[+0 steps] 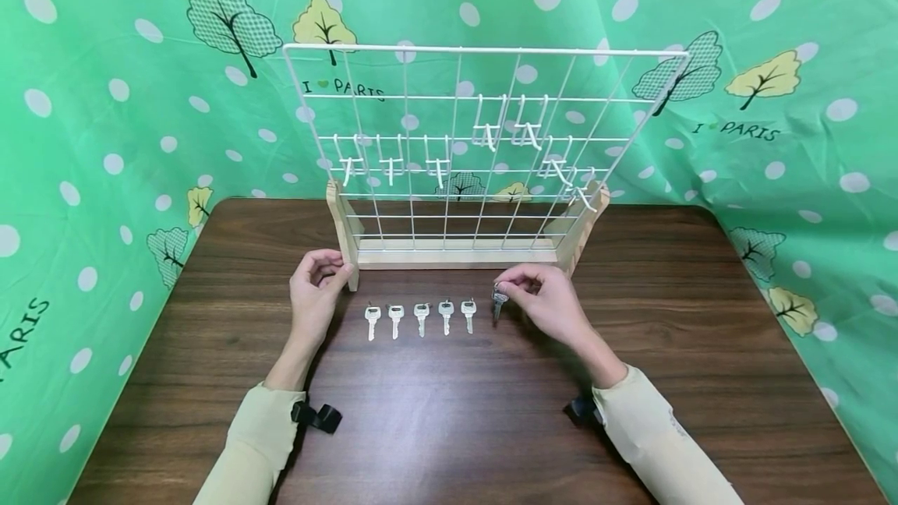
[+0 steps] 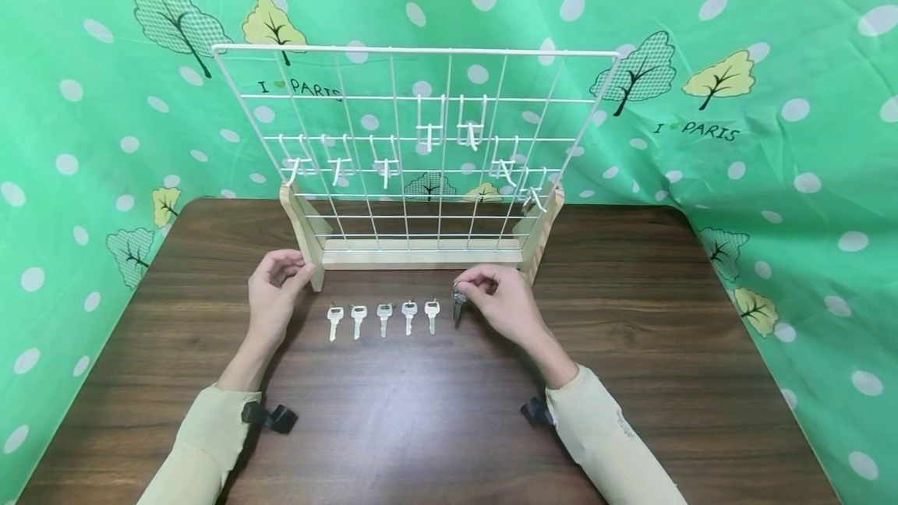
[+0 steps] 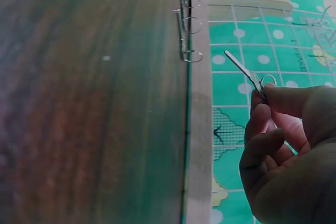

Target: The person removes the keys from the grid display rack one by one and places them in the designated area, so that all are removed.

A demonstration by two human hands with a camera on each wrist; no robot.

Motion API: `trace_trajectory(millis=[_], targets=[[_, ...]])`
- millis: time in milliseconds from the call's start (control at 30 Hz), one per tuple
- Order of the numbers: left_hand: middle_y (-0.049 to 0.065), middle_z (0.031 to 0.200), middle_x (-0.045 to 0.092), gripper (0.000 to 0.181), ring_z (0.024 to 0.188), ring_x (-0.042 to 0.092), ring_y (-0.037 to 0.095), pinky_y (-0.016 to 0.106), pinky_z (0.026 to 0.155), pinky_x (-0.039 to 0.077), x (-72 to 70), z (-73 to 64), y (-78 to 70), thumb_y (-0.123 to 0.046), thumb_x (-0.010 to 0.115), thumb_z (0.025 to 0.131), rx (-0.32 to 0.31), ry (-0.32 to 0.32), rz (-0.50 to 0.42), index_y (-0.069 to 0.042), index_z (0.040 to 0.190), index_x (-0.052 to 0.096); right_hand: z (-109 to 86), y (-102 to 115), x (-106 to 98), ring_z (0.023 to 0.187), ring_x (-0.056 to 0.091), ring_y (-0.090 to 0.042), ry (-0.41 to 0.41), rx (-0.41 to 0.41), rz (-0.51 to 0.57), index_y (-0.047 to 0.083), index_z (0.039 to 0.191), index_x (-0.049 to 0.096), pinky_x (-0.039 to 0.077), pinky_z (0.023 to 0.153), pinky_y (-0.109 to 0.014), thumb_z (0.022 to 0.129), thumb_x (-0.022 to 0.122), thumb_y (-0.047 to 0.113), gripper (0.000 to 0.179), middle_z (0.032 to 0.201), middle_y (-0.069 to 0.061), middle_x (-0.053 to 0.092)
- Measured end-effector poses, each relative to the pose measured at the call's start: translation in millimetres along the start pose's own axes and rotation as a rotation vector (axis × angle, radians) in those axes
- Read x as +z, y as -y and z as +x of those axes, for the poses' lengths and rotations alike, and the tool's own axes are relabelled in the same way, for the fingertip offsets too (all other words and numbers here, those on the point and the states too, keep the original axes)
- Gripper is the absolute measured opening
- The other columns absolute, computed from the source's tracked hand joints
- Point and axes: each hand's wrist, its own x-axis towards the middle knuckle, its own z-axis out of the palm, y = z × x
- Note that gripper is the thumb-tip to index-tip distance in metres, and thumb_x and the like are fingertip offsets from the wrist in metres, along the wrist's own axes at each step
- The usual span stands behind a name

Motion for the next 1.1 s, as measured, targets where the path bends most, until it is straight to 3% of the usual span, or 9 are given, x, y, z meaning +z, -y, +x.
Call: trace_trajectory(millis=[267, 633, 833, 1100], targets=[[-0.005, 0.096, 0.07, 0.029, 0.089, 0.066, 0.009, 0.015, 0.077, 0.056, -0.1, -0.2, 0.5, 0.021, 0.075, 0.092, -0.001, -0.003, 0.005, 0.022, 0.118, 0.061, 1.7, -6.8, 5.3, 0.068, 0.058, -0.008, 0.006, 0.0, -0.029, 0.009, 0.097, 0.085, 0.045, 0.06, -0.019, 0.099, 0.083, 0.003, 0.007, 0.082, -0.001, 0.077], [-0.006, 0.096, 0.071, 0.03, 0.09, 0.066, 0.008, 0.016, 0.078, 0.056, 0.0, -0.6, -0.2, 0.021, 0.074, 0.092, 0.004, -0.004, 0.002, 0.023, 0.118, 0.06, 1.3, -18.9, 11.5, 0.068, 0.058, -0.005, 0.039, 0.043, 0.007, 0.008, 0.097, 0.085, 0.045, 0.062, -0.019, 0.098, 0.083, 0.002, 0.006, 0.081, -0.003, 0.076], [-0.006, 0.096, 0.071, 0.03, 0.09, 0.066, 0.008, 0.015, 0.077, 0.056, -0.1, -0.3, 0.0, 0.021, 0.074, 0.092, 0.005, -0.002, -0.002, 0.023, 0.118, 0.06, 1.6, -26.9, 15.9, 0.068, 0.059, -0.004, 0.06, 0.019, 0.015, 0.008, 0.096, 0.085, 0.047, 0.062, -0.019, 0.097, 0.083, 0.001, 0.007, 0.082, -0.002, 0.077], [-0.006, 0.096, 0.071, 0.029, 0.09, 0.066, 0.008, 0.016, 0.079, 0.057, 0.0, 0.0, 0.1, 0.021, 0.075, 0.092, 0.005, -0.003, 0.002, 0.022, 0.118, 0.061, 1.1, -27.6, 20.3, 0.069, 0.06, -0.004, 0.022, -0.014, -0.055, 0.012, 0.095, 0.085, 0.047, 0.064, -0.02, 0.097, 0.085, 0.003, 0.009, 0.08, 0.003, 0.075]])
